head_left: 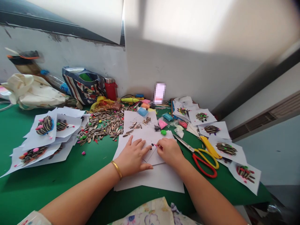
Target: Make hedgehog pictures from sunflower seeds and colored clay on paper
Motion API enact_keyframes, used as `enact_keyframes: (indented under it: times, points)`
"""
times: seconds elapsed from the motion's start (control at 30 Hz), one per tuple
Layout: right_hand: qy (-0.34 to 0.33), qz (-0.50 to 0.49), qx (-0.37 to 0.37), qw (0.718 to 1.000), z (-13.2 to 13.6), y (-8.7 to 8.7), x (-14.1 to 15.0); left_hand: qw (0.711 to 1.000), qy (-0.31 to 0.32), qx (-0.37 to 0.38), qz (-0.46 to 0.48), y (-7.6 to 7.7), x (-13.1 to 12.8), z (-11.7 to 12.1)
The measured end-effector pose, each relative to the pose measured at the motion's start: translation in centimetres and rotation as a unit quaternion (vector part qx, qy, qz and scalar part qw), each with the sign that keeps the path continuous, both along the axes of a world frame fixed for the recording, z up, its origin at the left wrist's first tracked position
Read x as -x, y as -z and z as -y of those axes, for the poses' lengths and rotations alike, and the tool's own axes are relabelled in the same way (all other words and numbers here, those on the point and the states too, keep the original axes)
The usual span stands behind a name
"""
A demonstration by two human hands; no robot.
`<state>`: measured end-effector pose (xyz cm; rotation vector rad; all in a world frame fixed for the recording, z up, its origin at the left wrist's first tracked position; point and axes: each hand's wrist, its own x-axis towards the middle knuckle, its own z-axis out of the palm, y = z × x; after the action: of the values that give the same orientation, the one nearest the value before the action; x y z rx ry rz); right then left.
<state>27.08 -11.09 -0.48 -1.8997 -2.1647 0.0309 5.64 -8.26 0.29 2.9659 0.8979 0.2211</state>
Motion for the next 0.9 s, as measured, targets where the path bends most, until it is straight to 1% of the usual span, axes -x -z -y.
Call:
enact_keyframes:
  times: [0.23, 0.4, 0.53, 0.73, 0.9]
  points:
    - [-0.006, -0.011, 0.0, 1.0, 0.0, 0.0, 0.0, 1.0, 0.002, -0.004, -0.004, 0.0, -0.1, 0.3]
    - [-0.007, -0.002, -0.015, 1.0, -0.4, 0.3, -0.6, 1.0, 0.003, -0.004, -0.003, 0.2, 0.0, 0.1]
    - [-0.008, 0.008, -0.022, 1.0, -0.8, 0.5, -0.8, 1.0, -0.013, -0.01, -0.001, 0.0, -0.4, -0.1]
    - [-0.018, 0.004, -0.004, 1.0, -0.7, 0.5, -0.2, 0.999, -0.028, -0.021, 0.0, 0.3, -1.2, -0.2]
    - [-0.03, -0.003, -0.005, 1.0, -0.5, 0.7, 0.1, 0.999, -0.032, -0.027, 0.002, 0.7, -1.3, -0.2]
